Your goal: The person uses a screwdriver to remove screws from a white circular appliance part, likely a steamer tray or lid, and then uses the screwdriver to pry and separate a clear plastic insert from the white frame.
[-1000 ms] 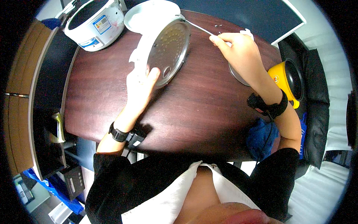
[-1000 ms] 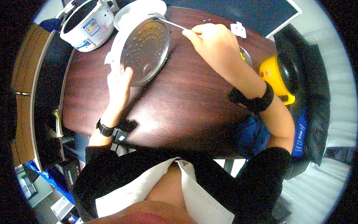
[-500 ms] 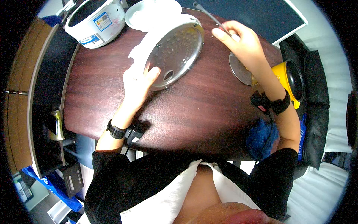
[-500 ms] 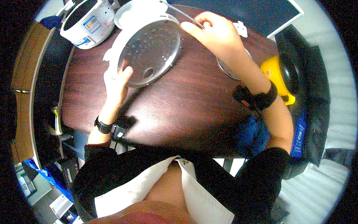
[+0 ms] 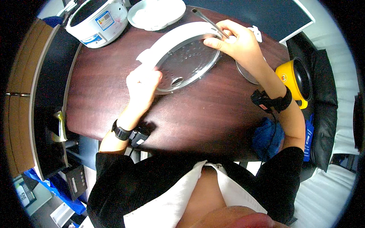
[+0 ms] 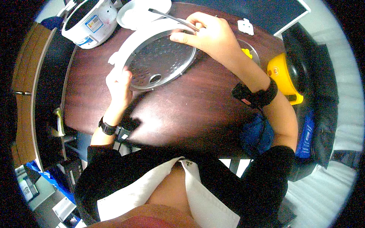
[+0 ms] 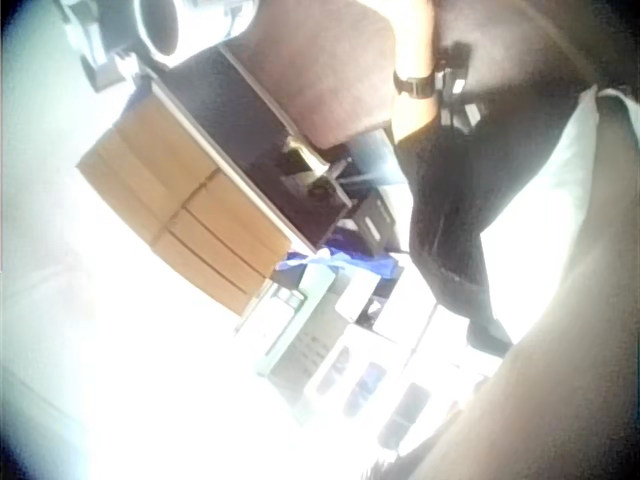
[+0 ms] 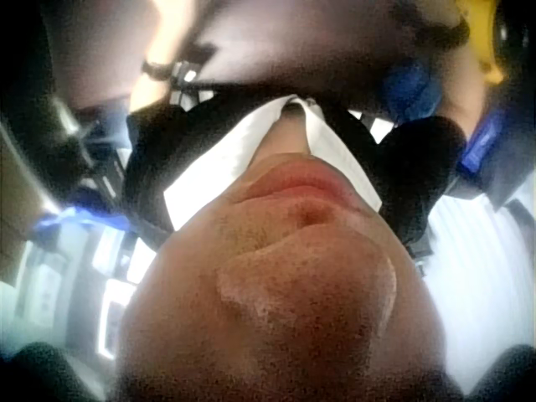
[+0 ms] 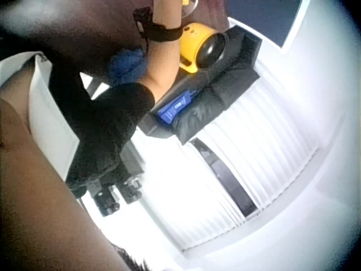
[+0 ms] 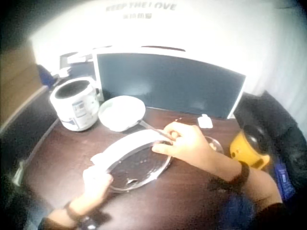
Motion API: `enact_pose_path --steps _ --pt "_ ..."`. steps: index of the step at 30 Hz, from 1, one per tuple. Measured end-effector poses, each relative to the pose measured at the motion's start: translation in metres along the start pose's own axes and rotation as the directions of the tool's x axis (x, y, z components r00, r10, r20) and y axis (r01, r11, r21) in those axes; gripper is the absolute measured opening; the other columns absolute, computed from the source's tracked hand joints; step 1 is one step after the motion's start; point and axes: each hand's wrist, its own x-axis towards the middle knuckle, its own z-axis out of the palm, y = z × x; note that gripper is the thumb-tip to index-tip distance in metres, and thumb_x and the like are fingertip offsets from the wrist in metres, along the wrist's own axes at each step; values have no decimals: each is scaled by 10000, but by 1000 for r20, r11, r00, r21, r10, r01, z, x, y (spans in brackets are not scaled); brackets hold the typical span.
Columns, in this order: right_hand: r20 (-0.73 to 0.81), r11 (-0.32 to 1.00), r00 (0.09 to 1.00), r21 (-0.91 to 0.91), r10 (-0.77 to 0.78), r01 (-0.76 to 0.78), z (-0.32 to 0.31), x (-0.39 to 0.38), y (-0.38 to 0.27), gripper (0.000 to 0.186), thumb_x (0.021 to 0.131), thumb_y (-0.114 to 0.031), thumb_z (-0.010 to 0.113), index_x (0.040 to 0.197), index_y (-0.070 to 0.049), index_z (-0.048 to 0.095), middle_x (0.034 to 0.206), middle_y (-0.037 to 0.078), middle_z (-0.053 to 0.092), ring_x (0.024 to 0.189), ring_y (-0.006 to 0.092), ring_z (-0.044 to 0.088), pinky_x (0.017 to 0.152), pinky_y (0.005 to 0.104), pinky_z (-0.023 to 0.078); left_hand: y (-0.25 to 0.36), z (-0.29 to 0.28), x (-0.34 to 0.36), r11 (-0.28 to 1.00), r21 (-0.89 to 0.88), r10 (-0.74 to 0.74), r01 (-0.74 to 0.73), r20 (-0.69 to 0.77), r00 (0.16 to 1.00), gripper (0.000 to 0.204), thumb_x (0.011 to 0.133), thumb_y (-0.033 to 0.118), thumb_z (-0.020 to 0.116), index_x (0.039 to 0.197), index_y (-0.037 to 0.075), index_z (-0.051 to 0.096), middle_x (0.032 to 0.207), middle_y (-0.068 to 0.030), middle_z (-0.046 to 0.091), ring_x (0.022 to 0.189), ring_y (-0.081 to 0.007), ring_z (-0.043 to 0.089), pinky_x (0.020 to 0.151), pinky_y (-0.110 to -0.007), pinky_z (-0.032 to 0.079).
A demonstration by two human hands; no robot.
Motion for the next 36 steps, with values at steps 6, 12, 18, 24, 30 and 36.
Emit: enact_pose_path --steps 6,12,18,24,30,36 --pt "-67 994 996 -92 -59 53 3 0 -13 401 651 -412 775 759 -52 636 570 0 521 526 49 436 488 219 378 2 1 -5 1000 -19 2 -3 -59 998 233 771 209 665 840 -5 606 716 21 552 659 -66 483 593 -226 396" --pt "-78 985 991 -142 -107 95 -4 -7 -11 417 653 -418 771 717 -40 606 556 19 521 516 71 458 488 235 399 6 -4 4 999 -34 1 0 30 1000 307 765 184 677 985 -4 575 873 -13 575 797 -79 509 695 -229 419" --pt "-109 973 987 -210 -118 93 -7 -8 -16 433 623 -433 778 710 -53 590 578 40 547 513 118 511 496 259 421 12 2 11 977 -199 96 -83 56 994 440 734 52 698 1131 12 513 1056 -70 569 958 -130 537 818 -286 459" --pt "-95 870 918 -371 -384 325 2 -5 -28 472 591 -479 759 757 -74 585 625 76 579 557 234 585 529 325 470 31 0 12 964 255 36 -79 168 985 370 717 86 726 1052 18 583 892 -40 626 806 -101 577 732 -248 478" --pt "-2 891 990 -436 -144 129 -6 -7 -60 354 728 -344 714 890 -57 584 718 62 584 630 159 581 588 265 454 27 -2 11 991 131 -44 29 115 992 360 732 102 724 1056 15 596 866 -24 631 786 -80 567 707 -223 458" --pt "67 766 907 -512 -416 389 -38 -18 -26 151 855 -208 535 839 -60 559 731 115 579 665 320 582 566 373 463 29 2 10 990 128 -70 64 39 997 307 743 107 716 1015 11 609 855 -15 621 772 -69 548 697 -216 445"
